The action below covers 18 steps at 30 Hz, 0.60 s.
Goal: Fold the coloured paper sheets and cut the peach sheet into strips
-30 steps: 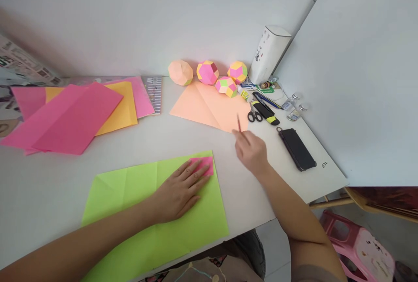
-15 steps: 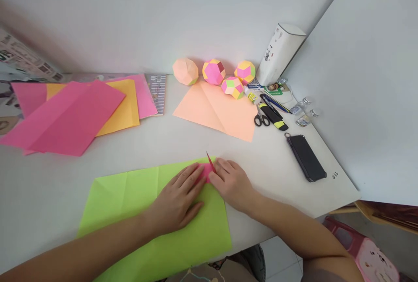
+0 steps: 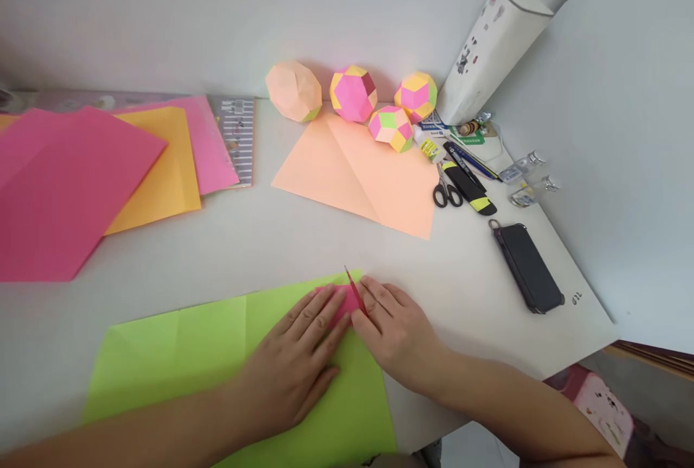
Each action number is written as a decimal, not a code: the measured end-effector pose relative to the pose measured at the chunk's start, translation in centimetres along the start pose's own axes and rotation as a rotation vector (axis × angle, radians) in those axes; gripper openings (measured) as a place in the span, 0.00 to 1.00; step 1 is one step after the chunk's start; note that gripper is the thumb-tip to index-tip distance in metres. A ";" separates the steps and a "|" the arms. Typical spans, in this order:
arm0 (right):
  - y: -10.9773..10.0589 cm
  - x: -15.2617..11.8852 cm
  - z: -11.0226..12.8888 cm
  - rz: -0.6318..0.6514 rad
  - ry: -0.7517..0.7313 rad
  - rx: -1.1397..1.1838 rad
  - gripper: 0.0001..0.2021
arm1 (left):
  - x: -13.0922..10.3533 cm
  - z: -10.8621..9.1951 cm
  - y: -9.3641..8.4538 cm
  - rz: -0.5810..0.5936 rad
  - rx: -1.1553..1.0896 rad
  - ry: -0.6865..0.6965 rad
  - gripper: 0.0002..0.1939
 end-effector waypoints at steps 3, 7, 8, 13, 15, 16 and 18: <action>0.2 0.0 -0.3 0.028 -0.001 0.013 0.09 | -0.2 -0.1 -0.5 -0.043 -0.017 0.012 0.28; 0.6 -0.2 -0.9 0.052 0.021 0.062 0.06 | -0.4 0.3 -0.9 -0.093 -0.063 -0.044 0.26; 0.7 -0.3 -1.0 0.056 0.026 0.076 0.04 | -0.4 0.3 -0.9 -0.092 -0.073 -0.052 0.26; 0.5 -0.3 -1.1 0.044 -0.007 0.144 0.07 | -0.1 0.0 -0.8 -0.049 -0.058 -0.006 0.26; 0.2 -0.1 -1.2 0.028 -0.023 0.158 0.08 | 0.0 0.1 -0.7 -0.025 -0.042 -0.004 0.26; 0.1 -0.1 -1.2 0.023 -0.026 0.158 0.09 | 0.1 0.2 -0.6 -0.010 -0.036 -0.012 0.27; -0.1 0.0 -1.3 0.013 -0.033 0.151 0.09 | 0.2 0.5 -0.4 0.011 -0.035 -0.029 0.29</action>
Point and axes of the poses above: each hand's wrist, its own x-axis towards the middle knuckle, its own y-axis out of the palm, z = x × y, the point moved 9 cm from there along x, towards the middle knuckle, and after that the axes turned 8 degrees about -y, right-handed, at the moved point
